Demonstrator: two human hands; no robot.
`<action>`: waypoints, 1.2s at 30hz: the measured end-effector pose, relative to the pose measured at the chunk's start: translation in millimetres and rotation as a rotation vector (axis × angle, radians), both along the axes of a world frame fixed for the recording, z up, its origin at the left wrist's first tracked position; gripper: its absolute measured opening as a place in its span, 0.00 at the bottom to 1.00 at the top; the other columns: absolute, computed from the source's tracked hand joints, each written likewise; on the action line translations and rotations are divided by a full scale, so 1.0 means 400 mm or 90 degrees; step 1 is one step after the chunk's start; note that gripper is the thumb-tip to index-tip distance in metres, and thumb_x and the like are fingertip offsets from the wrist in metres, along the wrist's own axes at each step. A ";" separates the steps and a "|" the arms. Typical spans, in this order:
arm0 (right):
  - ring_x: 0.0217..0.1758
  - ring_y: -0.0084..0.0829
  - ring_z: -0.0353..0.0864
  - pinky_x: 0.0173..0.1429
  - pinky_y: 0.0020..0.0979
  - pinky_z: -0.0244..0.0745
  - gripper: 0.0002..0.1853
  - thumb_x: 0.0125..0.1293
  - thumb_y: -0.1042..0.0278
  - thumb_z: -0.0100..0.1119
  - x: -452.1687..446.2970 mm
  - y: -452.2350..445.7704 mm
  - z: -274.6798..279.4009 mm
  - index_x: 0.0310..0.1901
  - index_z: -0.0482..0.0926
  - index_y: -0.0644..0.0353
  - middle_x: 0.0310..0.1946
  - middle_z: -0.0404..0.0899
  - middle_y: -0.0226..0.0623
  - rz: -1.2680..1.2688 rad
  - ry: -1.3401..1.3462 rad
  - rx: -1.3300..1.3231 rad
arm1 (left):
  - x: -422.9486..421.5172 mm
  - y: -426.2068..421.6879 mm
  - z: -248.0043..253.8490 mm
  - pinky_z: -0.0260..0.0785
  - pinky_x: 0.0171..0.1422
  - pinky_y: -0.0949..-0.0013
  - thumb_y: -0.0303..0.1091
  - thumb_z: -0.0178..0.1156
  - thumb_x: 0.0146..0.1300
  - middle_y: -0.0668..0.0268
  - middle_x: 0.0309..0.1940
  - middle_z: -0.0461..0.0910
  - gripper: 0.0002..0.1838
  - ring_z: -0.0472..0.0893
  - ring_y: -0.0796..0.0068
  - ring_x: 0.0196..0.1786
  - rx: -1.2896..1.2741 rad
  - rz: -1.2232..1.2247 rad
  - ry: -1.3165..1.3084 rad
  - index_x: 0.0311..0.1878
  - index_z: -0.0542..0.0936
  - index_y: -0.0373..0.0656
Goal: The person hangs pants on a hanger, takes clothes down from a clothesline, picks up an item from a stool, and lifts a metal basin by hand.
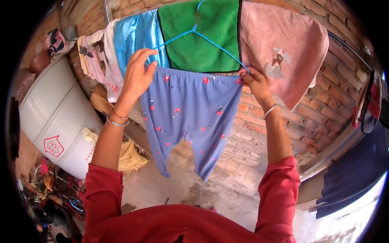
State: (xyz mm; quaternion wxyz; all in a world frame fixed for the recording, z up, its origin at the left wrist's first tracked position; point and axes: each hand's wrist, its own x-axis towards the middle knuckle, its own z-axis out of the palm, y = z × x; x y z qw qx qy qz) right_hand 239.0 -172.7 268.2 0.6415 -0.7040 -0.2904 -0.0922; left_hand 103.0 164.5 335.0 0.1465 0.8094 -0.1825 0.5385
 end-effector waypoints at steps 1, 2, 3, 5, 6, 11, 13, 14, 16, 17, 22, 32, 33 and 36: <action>0.36 0.18 0.75 0.45 0.23 0.72 0.07 0.67 0.67 0.51 -0.024 0.002 0.007 0.41 0.77 0.58 0.34 0.77 0.25 0.008 0.018 0.005 | 0.005 -0.035 0.000 0.66 0.55 0.63 0.23 0.56 0.55 0.56 0.43 0.75 0.12 0.74 0.55 0.48 0.025 -0.059 0.028 0.44 0.76 0.39; 0.36 0.16 0.75 0.44 0.21 0.71 0.08 0.66 0.67 0.52 -0.041 0.002 0.007 0.41 0.78 0.58 0.33 0.78 0.24 0.016 0.036 0.009 | 0.009 -0.076 -0.002 0.66 0.54 0.64 0.23 0.56 0.55 0.56 0.43 0.75 0.12 0.75 0.56 0.48 0.026 -0.112 0.070 0.44 0.76 0.39; 0.38 0.16 0.75 0.44 0.21 0.71 0.09 0.65 0.65 0.55 -0.048 -0.002 0.001 0.42 0.79 0.58 0.34 0.78 0.24 0.041 0.068 0.027 | 0.017 -0.114 -0.007 0.66 0.54 0.63 0.23 0.55 0.55 0.56 0.43 0.75 0.12 0.75 0.56 0.48 0.033 -0.163 0.096 0.45 0.76 0.38; 0.38 0.16 0.74 0.45 0.21 0.71 0.10 0.65 0.64 0.56 -0.079 0.000 -0.004 0.43 0.79 0.58 0.35 0.78 0.24 0.070 0.075 0.052 | 0.033 -0.187 -0.023 0.65 0.56 0.63 0.23 0.53 0.57 0.56 0.44 0.74 0.13 0.74 0.56 0.51 0.083 -0.266 0.086 0.47 0.75 0.38; 0.39 0.16 0.74 0.45 0.21 0.71 0.11 0.64 0.63 0.57 -0.094 0.001 -0.004 0.44 0.79 0.58 0.35 0.78 0.24 0.100 0.079 0.078 | 0.043 -0.221 -0.027 0.65 0.57 0.63 0.23 0.53 0.57 0.56 0.46 0.73 0.14 0.73 0.56 0.52 0.109 -0.307 0.081 0.48 0.75 0.38; 0.43 0.19 0.76 0.52 0.24 0.71 0.13 0.67 0.65 0.52 -0.135 -0.014 -0.010 0.48 0.76 0.64 0.40 0.78 0.31 0.249 0.092 0.102 | 0.054 -0.363 -0.003 0.63 0.60 0.61 0.25 0.51 0.59 0.56 0.49 0.72 0.14 0.71 0.57 0.54 0.160 -0.359 0.004 0.49 0.75 0.39; 0.44 0.21 0.76 0.52 0.26 0.72 0.15 0.67 0.65 0.51 -0.154 -0.010 -0.015 0.50 0.74 0.66 0.42 0.78 0.33 0.302 0.099 0.167 | 0.070 -0.402 0.003 0.63 0.58 0.61 0.28 0.52 0.60 0.58 0.43 0.75 0.12 0.73 0.59 0.51 0.150 -0.406 -0.026 0.46 0.77 0.38; 0.45 0.22 0.77 0.53 0.27 0.73 0.17 0.68 0.64 0.50 -0.160 -0.008 -0.018 0.52 0.72 0.67 0.44 0.77 0.36 0.359 0.106 0.230 | 0.075 -0.406 0.007 0.63 0.58 0.61 0.28 0.52 0.60 0.58 0.43 0.75 0.12 0.73 0.59 0.51 0.151 -0.408 -0.025 0.46 0.77 0.38; 0.47 0.25 0.77 0.53 0.29 0.74 0.20 0.69 0.63 0.47 -0.151 -0.021 -0.025 0.55 0.68 0.70 0.46 0.76 0.40 0.456 0.113 0.245 | 0.085 -0.405 0.015 0.63 0.53 0.61 0.32 0.54 0.59 0.62 0.36 0.77 0.08 0.74 0.61 0.45 0.238 -0.358 0.044 0.39 0.78 0.40; 0.47 0.26 0.78 0.53 0.29 0.75 0.19 0.68 0.65 0.47 -0.153 -0.021 -0.031 0.55 0.68 0.70 0.46 0.76 0.41 0.483 0.142 0.273 | 0.089 -0.405 0.018 0.63 0.53 0.61 0.32 0.54 0.59 0.62 0.36 0.77 0.08 0.74 0.61 0.45 0.239 -0.359 0.045 0.39 0.78 0.40; 0.49 0.29 0.77 0.55 0.32 0.74 0.18 0.65 0.73 0.47 -0.130 0.002 -0.062 0.56 0.67 0.70 0.48 0.75 0.42 0.532 0.248 0.384 | 0.069 -0.388 0.037 0.61 0.50 0.63 0.37 0.57 0.57 0.65 0.31 0.76 0.08 0.75 0.64 0.40 0.223 -0.371 0.116 0.31 0.77 0.42; 0.52 0.27 0.75 0.59 0.30 0.70 0.23 0.57 0.82 0.57 -0.121 0.066 -0.076 0.56 0.66 0.65 0.51 0.74 0.39 0.472 0.151 0.199 | 0.069 -0.346 0.035 0.60 0.51 0.64 0.38 0.59 0.55 0.65 0.30 0.75 0.09 0.75 0.65 0.39 0.250 -0.375 0.141 0.32 0.77 0.41; 0.52 0.27 0.75 0.59 0.30 0.69 0.24 0.57 0.81 0.58 -0.147 0.081 -0.060 0.57 0.66 0.63 0.51 0.74 0.37 0.460 0.137 0.217 | 0.069 -0.345 0.037 0.60 0.51 0.64 0.38 0.59 0.55 0.65 0.30 0.75 0.09 0.75 0.65 0.40 0.244 -0.378 0.141 0.31 0.76 0.41; 0.52 0.25 0.75 0.59 0.30 0.69 0.25 0.57 0.81 0.59 -0.152 0.093 -0.062 0.57 0.67 0.60 0.50 0.75 0.35 0.430 0.107 0.186 | 0.063 -0.343 0.041 0.60 0.52 0.65 0.38 0.59 0.56 0.65 0.30 0.75 0.10 0.74 0.65 0.39 0.248 -0.384 0.153 0.31 0.76 0.42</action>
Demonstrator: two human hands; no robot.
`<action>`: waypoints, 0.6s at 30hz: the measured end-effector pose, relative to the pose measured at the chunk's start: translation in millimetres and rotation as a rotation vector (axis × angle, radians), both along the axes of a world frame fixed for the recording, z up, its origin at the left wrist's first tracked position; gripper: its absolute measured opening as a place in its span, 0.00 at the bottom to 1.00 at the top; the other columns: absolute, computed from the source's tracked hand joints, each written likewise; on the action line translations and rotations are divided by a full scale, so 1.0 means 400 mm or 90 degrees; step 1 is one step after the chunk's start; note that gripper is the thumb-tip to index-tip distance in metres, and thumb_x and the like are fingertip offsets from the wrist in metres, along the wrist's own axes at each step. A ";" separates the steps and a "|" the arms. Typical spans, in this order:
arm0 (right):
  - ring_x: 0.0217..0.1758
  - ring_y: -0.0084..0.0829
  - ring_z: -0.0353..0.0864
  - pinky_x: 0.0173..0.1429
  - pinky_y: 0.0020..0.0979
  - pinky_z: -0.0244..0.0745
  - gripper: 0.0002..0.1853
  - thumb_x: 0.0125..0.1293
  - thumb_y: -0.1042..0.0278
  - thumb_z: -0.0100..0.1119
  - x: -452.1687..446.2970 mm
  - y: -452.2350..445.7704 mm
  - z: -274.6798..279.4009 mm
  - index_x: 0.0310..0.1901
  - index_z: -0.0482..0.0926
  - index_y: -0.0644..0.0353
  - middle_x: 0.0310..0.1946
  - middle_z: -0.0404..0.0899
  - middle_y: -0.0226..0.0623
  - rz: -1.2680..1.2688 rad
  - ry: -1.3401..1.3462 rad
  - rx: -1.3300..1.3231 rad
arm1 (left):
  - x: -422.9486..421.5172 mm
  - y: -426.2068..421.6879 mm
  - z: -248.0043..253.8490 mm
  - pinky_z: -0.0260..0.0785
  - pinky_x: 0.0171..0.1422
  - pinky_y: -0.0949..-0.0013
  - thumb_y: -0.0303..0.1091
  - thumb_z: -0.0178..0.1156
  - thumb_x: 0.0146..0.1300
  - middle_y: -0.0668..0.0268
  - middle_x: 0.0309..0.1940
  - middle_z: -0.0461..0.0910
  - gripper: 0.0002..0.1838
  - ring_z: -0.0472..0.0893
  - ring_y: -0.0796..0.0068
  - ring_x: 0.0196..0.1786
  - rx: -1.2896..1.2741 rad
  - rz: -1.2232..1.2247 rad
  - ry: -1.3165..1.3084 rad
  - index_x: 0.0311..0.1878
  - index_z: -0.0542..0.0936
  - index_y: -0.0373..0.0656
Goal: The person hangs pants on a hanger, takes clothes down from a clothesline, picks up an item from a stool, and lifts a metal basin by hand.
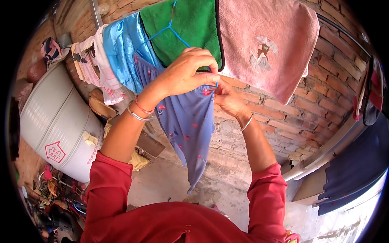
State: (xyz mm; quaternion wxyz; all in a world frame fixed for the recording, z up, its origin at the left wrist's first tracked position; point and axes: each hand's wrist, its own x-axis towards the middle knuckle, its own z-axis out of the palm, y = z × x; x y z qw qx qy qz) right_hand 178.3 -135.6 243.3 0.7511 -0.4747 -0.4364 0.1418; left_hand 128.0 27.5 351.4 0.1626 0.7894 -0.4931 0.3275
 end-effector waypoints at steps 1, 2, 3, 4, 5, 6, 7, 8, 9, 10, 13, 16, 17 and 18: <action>0.51 0.25 0.75 0.58 0.30 0.70 0.24 0.57 0.80 0.60 0.008 0.002 -0.006 0.57 0.68 0.60 0.49 0.76 0.34 -0.016 -0.031 -0.043 | -0.002 0.001 0.002 0.59 0.53 0.65 0.38 0.59 0.56 0.66 0.30 0.75 0.10 0.74 0.65 0.39 0.010 -0.001 0.006 0.30 0.76 0.42; 0.51 0.25 0.75 0.58 0.30 0.70 0.24 0.57 0.80 0.60 0.017 0.007 -0.017 0.57 0.68 0.60 0.49 0.76 0.34 -0.017 -0.030 -0.042 | 0.000 0.001 0.002 0.59 0.53 0.65 0.38 0.59 0.56 0.66 0.30 0.75 0.10 0.74 0.65 0.39 0.011 -0.002 0.007 0.30 0.76 0.42; 0.51 0.25 0.75 0.57 0.29 0.70 0.23 0.58 0.81 0.59 0.024 0.016 -0.027 0.56 0.69 0.59 0.49 0.76 0.33 -0.033 -0.043 -0.027 | 0.000 0.002 0.002 0.59 0.53 0.65 0.39 0.59 0.56 0.66 0.30 0.74 0.10 0.74 0.66 0.39 0.010 -0.009 0.002 0.30 0.75 0.42; 0.51 0.25 0.75 0.57 0.29 0.70 0.22 0.58 0.81 0.58 0.028 0.022 -0.035 0.55 0.70 0.59 0.49 0.77 0.33 -0.048 -0.056 -0.012 | -0.001 0.005 0.001 0.58 0.53 0.65 0.39 0.58 0.56 0.66 0.29 0.74 0.10 0.74 0.66 0.39 0.007 -0.014 -0.002 0.30 0.75 0.42; 0.51 0.25 0.75 0.57 0.29 0.70 0.22 0.58 0.81 0.58 0.029 0.026 -0.041 0.55 0.70 0.59 0.49 0.77 0.33 -0.046 -0.056 -0.013 | -0.004 0.009 0.000 0.58 0.53 0.65 0.39 0.58 0.56 0.66 0.29 0.74 0.10 0.74 0.66 0.39 0.006 -0.011 -0.002 0.30 0.75 0.42; 0.51 0.25 0.76 0.57 0.29 0.71 0.21 0.59 0.81 0.57 0.028 0.031 -0.043 0.54 0.71 0.59 0.49 0.76 0.34 -0.025 -0.047 0.007 | -0.007 0.011 0.003 0.58 0.54 0.65 0.39 0.58 0.57 0.66 0.27 0.74 0.10 0.74 0.67 0.38 0.019 -0.003 0.017 0.29 0.75 0.42; 0.51 0.25 0.76 0.56 0.29 0.71 0.20 0.59 0.82 0.56 0.028 0.035 -0.044 0.54 0.72 0.59 0.50 0.76 0.34 -0.005 -0.038 0.027 | -0.009 0.013 0.006 0.57 0.55 0.65 0.39 0.58 0.57 0.66 0.26 0.74 0.10 0.74 0.68 0.37 0.033 0.006 0.035 0.29 0.75 0.42; 0.51 0.25 0.76 0.56 0.29 0.71 0.20 0.59 0.82 0.56 0.030 0.039 -0.047 0.54 0.72 0.59 0.50 0.76 0.34 -0.003 -0.039 0.026 | -0.012 0.015 0.009 0.57 0.55 0.65 0.39 0.58 0.57 0.66 0.26 0.74 0.10 0.74 0.68 0.37 0.032 0.008 0.035 0.29 0.75 0.42; 0.51 0.24 0.75 0.56 0.28 0.71 0.21 0.59 0.82 0.55 0.034 0.042 -0.052 0.55 0.70 0.58 0.52 0.75 0.33 -0.004 -0.064 0.030 | -0.014 0.017 0.011 0.57 0.55 0.65 0.39 0.57 0.58 0.66 0.25 0.74 0.10 0.74 0.68 0.36 0.043 0.012 0.044 0.29 0.75 0.42; 0.51 0.22 0.74 0.56 0.27 0.71 0.22 0.59 0.83 0.54 0.037 0.045 -0.056 0.56 0.69 0.58 0.53 0.73 0.32 -0.005 -0.088 0.033 | -0.016 0.019 0.013 0.57 0.56 0.65 0.39 0.57 0.58 0.67 0.24 0.74 0.10 0.74 0.68 0.35 0.053 0.015 0.053 0.29 0.75 0.43; 0.50 0.23 0.75 0.55 0.26 0.71 0.21 0.60 0.81 0.54 0.037 0.045 -0.069 0.56 0.68 0.58 0.52 0.74 0.32 0.056 -0.017 0.067 | -0.012 0.020 0.010 0.56 0.57 0.66 0.39 0.57 0.58 0.68 0.23 0.74 0.10 0.74 0.69 0.33 0.029 0.004 0.027 0.28 0.75 0.43; 0.50 0.23 0.75 0.55 0.27 0.71 0.22 0.61 0.78 0.55 0.035 0.059 -0.078 0.58 0.67 0.58 0.52 0.74 0.33 0.065 0.038 0.050 | -0.014 0.028 0.012 0.56 0.56 0.66 0.39 0.58 0.58 0.68 0.24 0.75 0.10 0.74 0.70 0.33 0.044 0.016 0.045 0.28 0.75 0.43; 0.50 0.23 0.75 0.55 0.27 0.71 0.22 0.61 0.78 0.55 0.030 0.064 -0.078 0.58 0.67 0.58 0.52 0.74 0.33 0.065 0.039 0.051 | -0.016 0.031 0.012 0.56 0.56 0.66 0.39 0.58 0.58 0.68 0.24 0.75 0.10 0.74 0.70 0.33 0.044 0.015 0.046 0.28 0.75 0.43; 0.51 0.23 0.75 0.55 0.28 0.71 0.22 0.62 0.77 0.55 0.010 0.072 -0.061 0.58 0.66 0.58 0.52 0.74 0.33 0.060 0.032 0.062 | -0.018 0.032 0.013 0.57 0.56 0.66 0.39 0.58 0.58 0.68 0.23 0.75 0.10 0.74 0.70 0.33 0.040 0.014 0.045 0.28 0.75 0.43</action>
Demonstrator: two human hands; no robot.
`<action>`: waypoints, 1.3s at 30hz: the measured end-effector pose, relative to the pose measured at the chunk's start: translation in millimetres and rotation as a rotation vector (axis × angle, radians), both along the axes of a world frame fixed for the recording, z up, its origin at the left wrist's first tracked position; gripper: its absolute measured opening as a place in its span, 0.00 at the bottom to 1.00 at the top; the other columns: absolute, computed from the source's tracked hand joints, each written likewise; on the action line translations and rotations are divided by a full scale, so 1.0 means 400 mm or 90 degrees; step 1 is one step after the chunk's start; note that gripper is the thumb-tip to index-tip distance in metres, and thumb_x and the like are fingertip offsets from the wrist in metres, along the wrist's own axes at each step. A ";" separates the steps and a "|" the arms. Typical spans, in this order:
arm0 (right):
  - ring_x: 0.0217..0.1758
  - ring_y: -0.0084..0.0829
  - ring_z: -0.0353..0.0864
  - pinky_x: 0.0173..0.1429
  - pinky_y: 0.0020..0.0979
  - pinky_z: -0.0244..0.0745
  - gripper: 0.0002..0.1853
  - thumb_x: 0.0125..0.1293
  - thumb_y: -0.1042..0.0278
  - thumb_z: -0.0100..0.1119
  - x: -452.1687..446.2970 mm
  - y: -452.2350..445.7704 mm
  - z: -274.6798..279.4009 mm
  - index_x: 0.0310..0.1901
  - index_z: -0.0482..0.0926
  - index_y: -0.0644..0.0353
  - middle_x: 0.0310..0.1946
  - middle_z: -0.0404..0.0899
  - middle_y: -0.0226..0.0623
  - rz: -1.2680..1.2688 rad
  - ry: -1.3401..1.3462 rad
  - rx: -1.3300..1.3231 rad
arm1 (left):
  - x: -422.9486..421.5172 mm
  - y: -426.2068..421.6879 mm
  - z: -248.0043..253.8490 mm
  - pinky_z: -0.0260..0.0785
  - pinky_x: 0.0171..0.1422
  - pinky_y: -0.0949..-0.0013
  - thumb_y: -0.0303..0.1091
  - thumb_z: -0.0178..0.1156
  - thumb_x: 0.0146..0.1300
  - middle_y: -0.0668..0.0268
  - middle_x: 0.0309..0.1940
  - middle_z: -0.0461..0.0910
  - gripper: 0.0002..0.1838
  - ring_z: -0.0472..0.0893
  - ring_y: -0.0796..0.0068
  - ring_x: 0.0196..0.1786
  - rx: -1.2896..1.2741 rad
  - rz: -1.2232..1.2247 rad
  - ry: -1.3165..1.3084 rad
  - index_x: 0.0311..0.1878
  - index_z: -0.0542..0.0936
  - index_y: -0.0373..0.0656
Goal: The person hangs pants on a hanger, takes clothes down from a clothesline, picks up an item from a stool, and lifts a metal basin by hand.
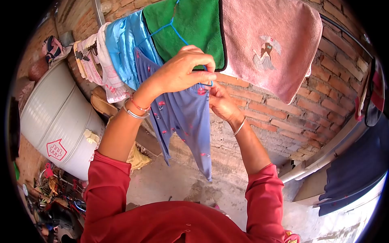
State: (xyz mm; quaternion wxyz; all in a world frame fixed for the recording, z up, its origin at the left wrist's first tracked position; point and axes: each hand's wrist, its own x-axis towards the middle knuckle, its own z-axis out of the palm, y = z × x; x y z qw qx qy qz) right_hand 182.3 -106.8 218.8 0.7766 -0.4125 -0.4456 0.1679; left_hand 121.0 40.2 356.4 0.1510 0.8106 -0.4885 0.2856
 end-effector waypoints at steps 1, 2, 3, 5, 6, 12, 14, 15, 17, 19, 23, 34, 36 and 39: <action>0.52 0.24 0.74 0.55 0.28 0.71 0.23 0.62 0.76 0.55 -0.012 0.004 0.008 0.59 0.65 0.58 0.52 0.73 0.33 -0.005 -0.007 0.011 | 0.000 -0.001 0.000 0.57 0.56 0.66 0.39 0.59 0.57 0.69 0.23 0.75 0.10 0.74 0.71 0.33 -0.004 -0.001 -0.003 0.29 0.75 0.43; 0.52 0.24 0.74 0.55 0.28 0.71 0.23 0.62 0.76 0.55 -0.016 0.005 0.005 0.59 0.65 0.58 0.52 0.73 0.33 -0.006 -0.008 0.011 | -0.001 -0.001 0.001 0.57 0.56 0.66 0.39 0.59 0.57 0.69 0.23 0.75 0.10 0.74 0.71 0.33 -0.004 -0.002 -0.003 0.29 0.75 0.43; 0.53 0.26 0.75 0.57 0.31 0.72 0.23 0.61 0.76 0.56 -0.021 0.006 0.003 0.58 0.65 0.61 0.52 0.73 0.35 0.007 0.027 0.006 | -0.002 0.000 0.003 0.57 0.56 0.66 0.39 0.59 0.57 0.69 0.23 0.75 0.10 0.74 0.71 0.33 -0.006 -0.007 -0.003 0.29 0.75 0.43; 0.53 0.28 0.75 0.59 0.34 0.72 0.22 0.61 0.77 0.57 -0.037 0.014 0.006 0.57 0.66 0.63 0.52 0.73 0.37 0.020 0.060 0.001 | -0.006 0.004 0.008 0.57 0.56 0.66 0.39 0.59 0.57 0.70 0.23 0.75 0.10 0.74 0.71 0.33 -0.008 -0.011 -0.004 0.29 0.75 0.43; 0.53 0.29 0.75 0.58 0.35 0.72 0.23 0.60 0.76 0.57 -0.050 0.017 0.014 0.58 0.66 0.63 0.52 0.73 0.37 0.029 0.081 0.010 | -0.009 0.006 0.011 0.57 0.55 0.66 0.39 0.59 0.57 0.70 0.23 0.75 0.10 0.73 0.71 0.33 -0.006 -0.015 0.004 0.29 0.75 0.43; 0.53 0.27 0.75 0.58 0.32 0.72 0.24 0.60 0.78 0.57 -0.055 0.033 0.000 0.58 0.66 0.61 0.52 0.73 0.36 0.052 0.090 0.022 | -0.017 0.013 0.013 0.59 0.53 0.67 0.40 0.61 0.56 0.71 0.24 0.76 0.10 0.73 0.71 0.32 -0.023 -0.034 -0.009 0.28 0.75 0.44; 0.53 0.27 0.75 0.57 0.32 0.73 0.23 0.60 0.78 0.57 -0.056 0.040 -0.005 0.58 0.66 0.61 0.52 0.73 0.36 0.042 0.081 0.026 | -0.018 0.015 0.014 0.60 0.52 0.68 0.40 0.61 0.56 0.71 0.24 0.76 0.10 0.73 0.72 0.32 -0.028 -0.040 -0.008 0.28 0.75 0.44; 0.52 0.27 0.75 0.57 0.32 0.73 0.23 0.60 0.78 0.57 -0.056 0.044 -0.008 0.57 0.67 0.62 0.51 0.74 0.36 0.039 0.075 0.041 | -0.018 0.016 0.015 0.60 0.52 0.68 0.40 0.61 0.56 0.71 0.24 0.76 0.10 0.73 0.71 0.32 -0.028 -0.037 -0.004 0.28 0.75 0.44; 0.52 0.27 0.76 0.56 0.32 0.73 0.22 0.59 0.78 0.58 -0.062 0.050 -0.009 0.57 0.68 0.62 0.51 0.75 0.36 0.035 0.068 0.056 | -0.020 0.017 0.017 0.60 0.52 0.68 0.39 0.61 0.56 0.71 0.25 0.76 0.10 0.73 0.71 0.32 -0.028 -0.033 -0.001 0.28 0.75 0.43; 0.46 0.26 0.79 0.53 0.31 0.75 0.19 0.58 0.74 0.61 -0.084 0.056 0.002 0.52 0.73 0.62 0.46 0.78 0.36 0.017 0.090 0.060 | -0.020 0.019 0.017 0.60 0.52 0.67 0.39 0.62 0.55 0.71 0.24 0.76 0.10 0.73 0.71 0.32 -0.036 -0.043 0.000 0.27 0.76 0.43; 0.46 0.25 0.78 0.53 0.30 0.75 0.18 0.58 0.74 0.60 -0.091 0.050 -0.005 0.52 0.73 0.61 0.46 0.78 0.35 0.065 0.119 0.063 | -0.025 0.025 0.015 0.60 0.52 0.67 0.39 0.62 0.55 0.71 0.24 0.76 0.10 0.73 0.71 0.32 -0.031 -0.041 0.005 0.27 0.76 0.43; 0.35 0.19 0.74 0.39 0.19 0.72 0.11 0.55 0.82 0.52 -0.063 -0.024 0.000 0.40 0.72 0.59 0.37 0.75 0.27 -0.097 0.016 0.091 | -0.005 0.031 0.004 0.60 0.52 0.67 0.41 0.61 0.57 0.70 0.24 0.76 0.11 0.73 0.72 0.32 -0.008 -0.036 0.014 0.29 0.77 0.44; 0.32 0.19 0.71 0.36 0.18 0.70 0.12 0.52 0.83 0.51 -0.069 -0.050 0.021 0.38 0.73 0.60 0.35 0.73 0.27 -0.111 0.009 0.077 | 0.004 0.021 0.002 0.60 0.51 0.67 0.41 0.60 0.57 0.70 0.24 0.76 0.11 0.73 0.71 0.32 -0.025 -0.046 0.007 0.29 0.77 0.44; 0.27 0.22 0.72 0.31 0.20 0.73 0.12 0.51 0.86 0.46 -0.088 -0.067 0.064 0.37 0.70 0.61 0.40 0.72 0.35 -0.240 -0.109 0.081 | 0.012 -0.002 0.004 0.61 0.49 0.67 0.42 0.60 0.57 0.68 0.23 0.77 0.11 0.73 0.71 0.31 -0.058 -0.069 0.018 0.28 0.77 0.44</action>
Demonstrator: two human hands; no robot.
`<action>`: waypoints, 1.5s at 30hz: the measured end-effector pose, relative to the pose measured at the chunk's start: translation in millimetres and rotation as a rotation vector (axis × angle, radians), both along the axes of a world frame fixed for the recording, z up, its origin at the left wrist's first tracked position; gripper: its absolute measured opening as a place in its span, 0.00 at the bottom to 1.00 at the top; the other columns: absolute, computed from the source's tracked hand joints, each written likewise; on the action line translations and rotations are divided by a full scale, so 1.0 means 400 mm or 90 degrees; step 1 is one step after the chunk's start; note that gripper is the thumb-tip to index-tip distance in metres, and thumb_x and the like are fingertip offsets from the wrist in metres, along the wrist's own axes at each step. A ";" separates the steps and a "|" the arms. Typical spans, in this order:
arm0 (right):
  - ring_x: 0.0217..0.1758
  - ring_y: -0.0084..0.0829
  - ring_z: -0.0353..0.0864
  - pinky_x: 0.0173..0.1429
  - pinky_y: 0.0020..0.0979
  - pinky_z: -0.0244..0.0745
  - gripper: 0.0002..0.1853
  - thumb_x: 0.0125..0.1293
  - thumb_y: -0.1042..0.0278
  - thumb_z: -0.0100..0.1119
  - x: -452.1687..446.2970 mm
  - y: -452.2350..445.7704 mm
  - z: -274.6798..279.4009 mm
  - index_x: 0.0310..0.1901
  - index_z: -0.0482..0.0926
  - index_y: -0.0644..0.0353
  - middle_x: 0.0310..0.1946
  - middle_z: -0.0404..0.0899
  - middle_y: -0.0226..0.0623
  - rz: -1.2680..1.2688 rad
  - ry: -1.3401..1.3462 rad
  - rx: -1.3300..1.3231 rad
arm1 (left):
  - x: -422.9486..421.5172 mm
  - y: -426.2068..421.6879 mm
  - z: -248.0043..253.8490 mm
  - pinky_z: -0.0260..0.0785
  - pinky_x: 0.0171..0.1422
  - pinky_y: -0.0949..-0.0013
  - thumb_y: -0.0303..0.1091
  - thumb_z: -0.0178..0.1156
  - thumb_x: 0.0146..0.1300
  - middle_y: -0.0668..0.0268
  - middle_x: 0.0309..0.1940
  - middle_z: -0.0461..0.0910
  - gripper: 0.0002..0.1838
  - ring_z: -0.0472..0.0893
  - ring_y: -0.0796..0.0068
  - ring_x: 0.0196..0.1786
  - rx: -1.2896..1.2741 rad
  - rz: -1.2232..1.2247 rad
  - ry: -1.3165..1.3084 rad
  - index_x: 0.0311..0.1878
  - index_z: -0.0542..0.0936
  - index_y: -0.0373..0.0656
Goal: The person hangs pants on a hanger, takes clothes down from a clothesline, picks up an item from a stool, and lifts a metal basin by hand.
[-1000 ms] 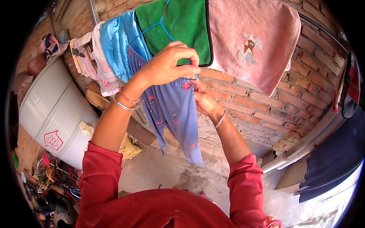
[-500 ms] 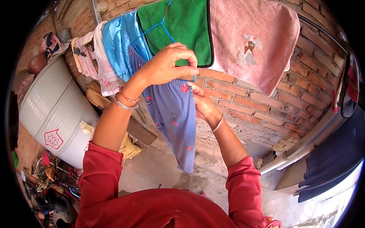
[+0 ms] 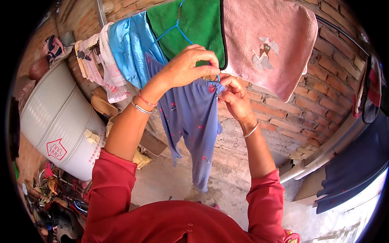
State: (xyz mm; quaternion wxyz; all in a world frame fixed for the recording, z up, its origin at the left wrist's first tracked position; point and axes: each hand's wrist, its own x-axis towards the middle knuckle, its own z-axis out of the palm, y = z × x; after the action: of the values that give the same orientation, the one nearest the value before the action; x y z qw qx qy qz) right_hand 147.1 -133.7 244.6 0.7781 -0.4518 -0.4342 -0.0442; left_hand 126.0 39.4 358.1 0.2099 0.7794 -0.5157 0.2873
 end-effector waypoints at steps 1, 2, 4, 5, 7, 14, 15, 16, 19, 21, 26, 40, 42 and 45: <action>0.27 0.22 0.72 0.31 0.20 0.73 0.12 0.51 0.86 0.46 -0.004 -0.010 0.009 0.37 0.70 0.61 0.40 0.72 0.35 -0.003 0.001 0.000 | 0.003 -0.006 0.003 0.62 0.48 0.67 0.42 0.60 0.57 0.67 0.23 0.77 0.11 0.74 0.70 0.30 -0.016 -0.008 0.016 0.28 0.77 0.44; 0.25 0.21 0.71 0.29 0.21 0.71 0.10 0.52 0.85 0.47 -0.006 -0.024 0.017 0.36 0.71 0.62 0.37 0.73 0.35 0.027 0.009 -0.020 | 0.014 -0.010 0.001 0.62 0.45 0.66 0.42 0.60 0.57 0.66 0.23 0.78 0.11 0.74 0.68 0.30 -0.032 -0.018 0.013 0.28 0.78 0.44; 0.20 0.20 0.69 0.24 0.22 0.68 0.09 0.53 0.86 0.48 -0.003 -0.052 0.026 0.35 0.71 0.64 0.35 0.74 0.37 0.043 0.021 -0.071 | 0.007 -0.015 0.002 0.63 0.45 0.66 0.42 0.60 0.57 0.66 0.23 0.78 0.11 0.74 0.68 0.30 -0.035 -0.015 0.002 0.28 0.78 0.44; 0.20 0.20 0.69 0.24 0.22 0.68 0.09 0.53 0.86 0.48 -0.005 -0.063 0.033 0.35 0.71 0.64 0.35 0.74 0.37 0.044 0.019 -0.071 | 0.002 -0.016 0.003 0.63 0.44 0.66 0.42 0.60 0.57 0.66 0.23 0.78 0.11 0.74 0.67 0.30 -0.038 -0.011 -0.008 0.28 0.78 0.44; 0.19 0.20 0.69 0.24 0.22 0.68 0.10 0.52 0.87 0.48 -0.009 -0.081 0.050 0.36 0.71 0.65 0.36 0.74 0.36 -0.014 -0.029 -0.123 | 0.006 -0.017 -0.002 0.63 0.44 0.66 0.42 0.60 0.57 0.66 0.23 0.78 0.11 0.74 0.67 0.30 -0.045 -0.015 -0.021 0.28 0.78 0.44; 0.23 0.18 0.72 0.24 0.20 0.70 0.11 0.51 0.89 0.48 -0.023 -0.118 0.100 0.36 0.72 0.66 0.38 0.74 0.34 -0.044 -0.067 -0.212 | 0.010 -0.030 0.003 0.63 0.43 0.67 0.42 0.61 0.57 0.67 0.24 0.78 0.12 0.74 0.66 0.29 -0.059 -0.016 -0.024 0.29 0.79 0.43; 0.23 0.18 0.72 0.24 0.20 0.70 0.11 0.51 0.89 0.48 -0.019 -0.123 0.105 0.36 0.72 0.66 0.38 0.74 0.34 -0.041 -0.067 -0.213 | 0.012 -0.029 0.003 0.63 0.43 0.67 0.42 0.61 0.57 0.67 0.24 0.78 0.12 0.74 0.66 0.29 -0.060 -0.014 -0.024 0.29 0.79 0.43; 0.25 0.18 0.73 0.24 0.19 0.70 0.11 0.51 0.89 0.48 -0.012 -0.130 0.111 0.36 0.72 0.66 0.39 0.74 0.34 -0.031 -0.082 -0.219 | 0.015 -0.029 0.002 0.63 0.44 0.67 0.42 0.61 0.57 0.67 0.24 0.78 0.11 0.74 0.67 0.30 -0.052 -0.007 -0.026 0.29 0.79 0.44; 0.27 0.18 0.75 0.23 0.17 0.69 0.11 0.51 0.88 0.48 -0.019 -0.135 0.127 0.36 0.73 0.66 0.39 0.75 0.34 -0.044 -0.098 -0.207 | 0.029 -0.029 -0.017 0.63 0.45 0.67 0.42 0.60 0.57 0.68 0.25 0.78 0.11 0.74 0.68 0.31 -0.044 0.007 -0.053 0.29 0.79 0.44; 0.27 0.17 0.75 0.24 0.17 0.68 0.11 0.52 0.87 0.48 -0.020 -0.140 0.142 0.37 0.73 0.66 0.39 0.75 0.34 -0.099 -0.141 -0.244 | 0.034 -0.029 -0.022 0.63 0.47 0.67 0.41 0.60 0.58 0.68 0.25 0.78 0.11 0.75 0.68 0.31 -0.044 0.016 -0.081 0.29 0.79 0.44; 0.30 0.16 0.75 0.30 0.18 0.71 0.10 0.53 0.86 0.49 0.005 -0.130 0.173 0.38 0.73 0.66 0.38 0.75 0.32 -0.081 -0.126 -0.270 | 0.032 -0.030 -0.011 0.62 0.49 0.67 0.38 0.57 0.60 0.69 0.25 0.78 0.10 0.75 0.69 0.34 -0.006 0.018 -0.017 0.29 0.78 0.43; 0.44 0.18 0.73 0.51 0.22 0.69 0.13 0.65 0.76 0.50 0.067 -0.056 0.124 0.52 0.72 0.63 0.41 0.76 0.29 -0.105 0.039 -0.181 | 0.044 -0.002 -0.042 0.66 0.54 0.62 0.26 0.60 0.53 0.59 0.41 0.75 0.11 0.75 0.59 0.47 -0.114 0.007 -0.012 0.41 0.74 0.37; 0.45 0.18 0.73 0.52 0.23 0.69 0.14 0.66 0.73 0.51 0.072 -0.051 0.099 0.52 0.72 0.63 0.42 0.76 0.29 -0.121 0.022 -0.179 | 0.048 0.004 -0.043 0.66 0.56 0.63 0.25 0.60 0.53 0.58 0.44 0.74 0.13 0.75 0.59 0.49 -0.077 0.022 0.019 0.43 0.73 0.38; 0.47 0.19 0.73 0.55 0.23 0.68 0.16 0.67 0.68 0.52 0.080 -0.040 0.077 0.54 0.71 0.65 0.44 0.76 0.29 -0.176 -0.013 -0.182 | 0.041 0.043 -0.038 0.64 0.60 0.68 0.26 0.61 0.53 0.59 0.53 0.71 0.16 0.71 0.63 0.57 -0.140 0.028 -0.060 0.46 0.74 0.40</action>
State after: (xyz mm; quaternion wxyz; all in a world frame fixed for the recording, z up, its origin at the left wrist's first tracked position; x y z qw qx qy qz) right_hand 178.9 -149.8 275.4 0.6879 -0.6128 -0.3776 -0.0933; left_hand 142.3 56.6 343.0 0.2632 0.7484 -0.4734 0.3827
